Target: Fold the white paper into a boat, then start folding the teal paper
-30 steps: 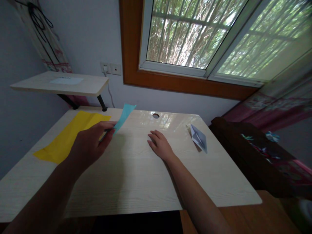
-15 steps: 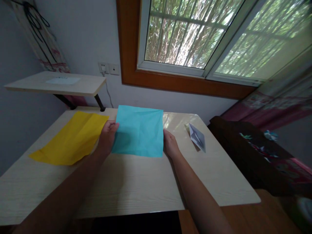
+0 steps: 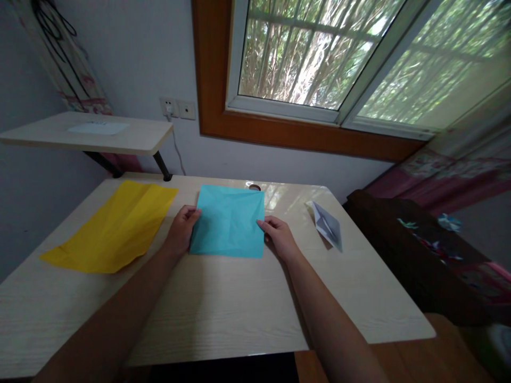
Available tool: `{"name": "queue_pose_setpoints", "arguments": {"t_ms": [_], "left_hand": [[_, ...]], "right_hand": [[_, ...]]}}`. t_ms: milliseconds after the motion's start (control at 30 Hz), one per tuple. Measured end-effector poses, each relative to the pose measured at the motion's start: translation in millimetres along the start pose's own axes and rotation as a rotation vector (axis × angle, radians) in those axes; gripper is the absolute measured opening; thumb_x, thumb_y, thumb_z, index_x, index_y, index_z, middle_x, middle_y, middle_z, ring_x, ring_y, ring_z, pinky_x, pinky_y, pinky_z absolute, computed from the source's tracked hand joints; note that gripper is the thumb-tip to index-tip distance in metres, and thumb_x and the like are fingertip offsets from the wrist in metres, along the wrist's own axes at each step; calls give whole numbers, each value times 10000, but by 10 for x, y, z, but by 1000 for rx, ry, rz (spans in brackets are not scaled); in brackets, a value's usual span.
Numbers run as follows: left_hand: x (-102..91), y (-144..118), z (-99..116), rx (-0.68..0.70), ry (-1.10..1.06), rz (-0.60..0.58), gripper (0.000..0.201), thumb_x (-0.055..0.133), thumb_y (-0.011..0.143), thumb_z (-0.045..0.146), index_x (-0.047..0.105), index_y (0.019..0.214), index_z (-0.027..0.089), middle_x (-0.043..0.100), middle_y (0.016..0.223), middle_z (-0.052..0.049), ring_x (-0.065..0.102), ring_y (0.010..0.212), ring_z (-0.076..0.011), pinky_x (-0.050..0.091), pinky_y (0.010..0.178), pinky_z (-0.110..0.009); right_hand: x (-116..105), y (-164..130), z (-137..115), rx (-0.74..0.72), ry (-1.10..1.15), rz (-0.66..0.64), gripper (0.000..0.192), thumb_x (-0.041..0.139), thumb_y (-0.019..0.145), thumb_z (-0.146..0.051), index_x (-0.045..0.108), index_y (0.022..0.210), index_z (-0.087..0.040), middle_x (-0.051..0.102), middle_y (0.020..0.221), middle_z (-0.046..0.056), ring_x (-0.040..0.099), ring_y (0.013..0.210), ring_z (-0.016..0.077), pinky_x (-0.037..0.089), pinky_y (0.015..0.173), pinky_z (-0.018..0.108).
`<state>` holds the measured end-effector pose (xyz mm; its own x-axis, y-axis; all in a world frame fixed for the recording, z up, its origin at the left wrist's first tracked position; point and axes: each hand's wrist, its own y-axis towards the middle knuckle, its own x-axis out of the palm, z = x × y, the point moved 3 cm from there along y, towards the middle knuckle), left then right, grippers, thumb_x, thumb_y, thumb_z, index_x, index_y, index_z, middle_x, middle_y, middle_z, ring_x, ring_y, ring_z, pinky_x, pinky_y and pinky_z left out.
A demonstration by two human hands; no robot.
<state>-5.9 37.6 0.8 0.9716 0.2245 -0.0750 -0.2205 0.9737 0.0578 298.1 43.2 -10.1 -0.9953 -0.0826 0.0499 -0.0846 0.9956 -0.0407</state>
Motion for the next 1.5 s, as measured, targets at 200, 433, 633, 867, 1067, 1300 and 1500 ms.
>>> {"name": "queue_pose_setpoints", "arguments": {"t_ms": [200, 433, 633, 867, 1067, 1300, 1500], "left_hand": [[-76, 45, -27, -77, -68, -80, 270, 704, 814, 465, 615, 881, 218, 539, 736, 34, 474, 633, -134, 371, 569, -251], [-78, 83, -40, -126, -112, -134, 282, 749, 775, 453, 614, 850, 216, 581, 736, 28, 539, 649, -140, 437, 591, -256], [-79, 99, -65, -129, -110, -159, 285, 746, 777, 465, 628, 866, 221, 625, 780, 18, 583, 691, -148, 476, 629, -264], [-94, 98, -61, -145, -53, -226, 355, 764, 740, 503, 687, 922, 208, 686, 873, -22, 625, 751, -176, 485, 663, -283], [-103, 66, 9, -114, -33, -321, 342, 775, 748, 451, 722, 987, 211, 714, 961, -50, 651, 819, -199, 509, 702, -303], [-108, 89, -26, -104, -7, -342, 347, 792, 732, 414, 707, 994, 202, 695, 922, -42, 641, 826, -201, 510, 718, -309], [-125, 123, -59, -122, -1, -344, 377, 802, 723, 416, 673, 989, 182, 683, 920, -30, 639, 823, -190, 510, 728, -309]], "right_hand": [[-25, 6, -20, -4, -25, -16, 336, 806, 742, -516, 705, 795, -200, 585, 619, -32, 474, 497, 95, 343, 468, 231], [-82, 21, -27, -32, -58, -6, 311, 802, 748, -498, 727, 813, -203, 603, 667, -4, 494, 574, 118, 397, 515, 238], [-99, 21, -71, -45, -66, 8, 301, 811, 731, -483, 742, 834, -209, 633, 714, 6, 513, 601, 127, 427, 546, 252], [-135, 35, -25, -49, -43, 2, 276, 810, 746, -459, 750, 864, -217, 657, 750, 6, 526, 610, 123, 426, 572, 260], [-160, 41, -8, -39, -22, 9, 265, 810, 758, -447, 756, 890, -224, 661, 749, 2, 546, 620, 127, 438, 588, 264], [-202, 61, 20, -43, -8, 24, 237, 822, 755, -420, 753, 876, -228, 655, 747, -9, 552, 629, 121, 438, 600, 259], [-239, 93, 76, -16, 30, 18, 219, 836, 753, -402, 760, 889, -249, 651, 753, -17, 545, 638, 114, 427, 596, 248]]}}
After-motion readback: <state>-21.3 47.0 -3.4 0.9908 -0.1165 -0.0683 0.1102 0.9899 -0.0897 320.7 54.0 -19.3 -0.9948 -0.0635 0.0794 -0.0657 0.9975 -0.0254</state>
